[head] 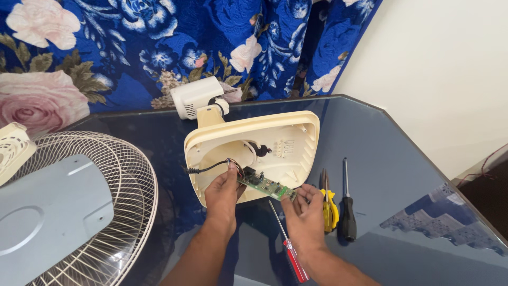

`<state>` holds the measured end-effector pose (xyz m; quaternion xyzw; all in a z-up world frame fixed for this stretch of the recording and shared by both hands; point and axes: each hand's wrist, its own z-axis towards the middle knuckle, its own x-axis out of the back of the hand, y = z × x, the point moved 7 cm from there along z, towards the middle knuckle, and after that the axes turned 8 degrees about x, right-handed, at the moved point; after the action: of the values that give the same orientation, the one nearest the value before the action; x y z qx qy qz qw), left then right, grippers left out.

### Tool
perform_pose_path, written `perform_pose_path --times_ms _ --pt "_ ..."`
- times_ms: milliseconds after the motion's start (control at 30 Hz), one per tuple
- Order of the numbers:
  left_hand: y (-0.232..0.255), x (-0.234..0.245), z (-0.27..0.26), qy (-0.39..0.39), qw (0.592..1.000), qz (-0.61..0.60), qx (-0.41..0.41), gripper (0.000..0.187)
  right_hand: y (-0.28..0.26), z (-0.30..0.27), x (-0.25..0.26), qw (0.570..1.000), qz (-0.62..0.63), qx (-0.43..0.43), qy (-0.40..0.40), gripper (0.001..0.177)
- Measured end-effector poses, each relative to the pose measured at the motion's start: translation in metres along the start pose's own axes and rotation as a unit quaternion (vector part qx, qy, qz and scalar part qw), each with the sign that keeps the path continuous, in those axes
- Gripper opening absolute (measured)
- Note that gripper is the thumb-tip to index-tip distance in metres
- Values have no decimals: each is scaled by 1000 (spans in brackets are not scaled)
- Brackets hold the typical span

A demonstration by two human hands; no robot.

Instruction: The person uses a screwdriver to remove screws from a circuit board inside the fan's motor housing, then removes the board, inspects it, and reinstalls it. The person then tightens the screws to secure the board back in place.

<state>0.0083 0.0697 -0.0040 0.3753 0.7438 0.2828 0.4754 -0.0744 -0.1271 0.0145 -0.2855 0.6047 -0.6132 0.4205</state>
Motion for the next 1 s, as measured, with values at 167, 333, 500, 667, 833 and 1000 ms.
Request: perform_pose_path --times_ms 167,333,500,667,833,1000 --pt "0 -3 -8 -10 999 8 40 38 -2 -17 1 996 -66 51 -42 78" --pt "0 -8 -11 -32 997 -2 76 38 -24 -43 6 965 -248 36 -78 94" --pt "7 -9 -20 -32 993 39 103 36 -41 -52 2 943 -322 -19 -85 107" --pt "18 -15 -31 -52 992 51 99 39 -46 -57 0 938 -333 -7 -97 111" --pt "28 -18 -38 -90 989 72 97 43 -35 -61 3 941 -321 -14 -103 108" --pt "34 -15 -40 -94 984 101 115 43 -3 -67 4 972 -180 -95 -118 83"
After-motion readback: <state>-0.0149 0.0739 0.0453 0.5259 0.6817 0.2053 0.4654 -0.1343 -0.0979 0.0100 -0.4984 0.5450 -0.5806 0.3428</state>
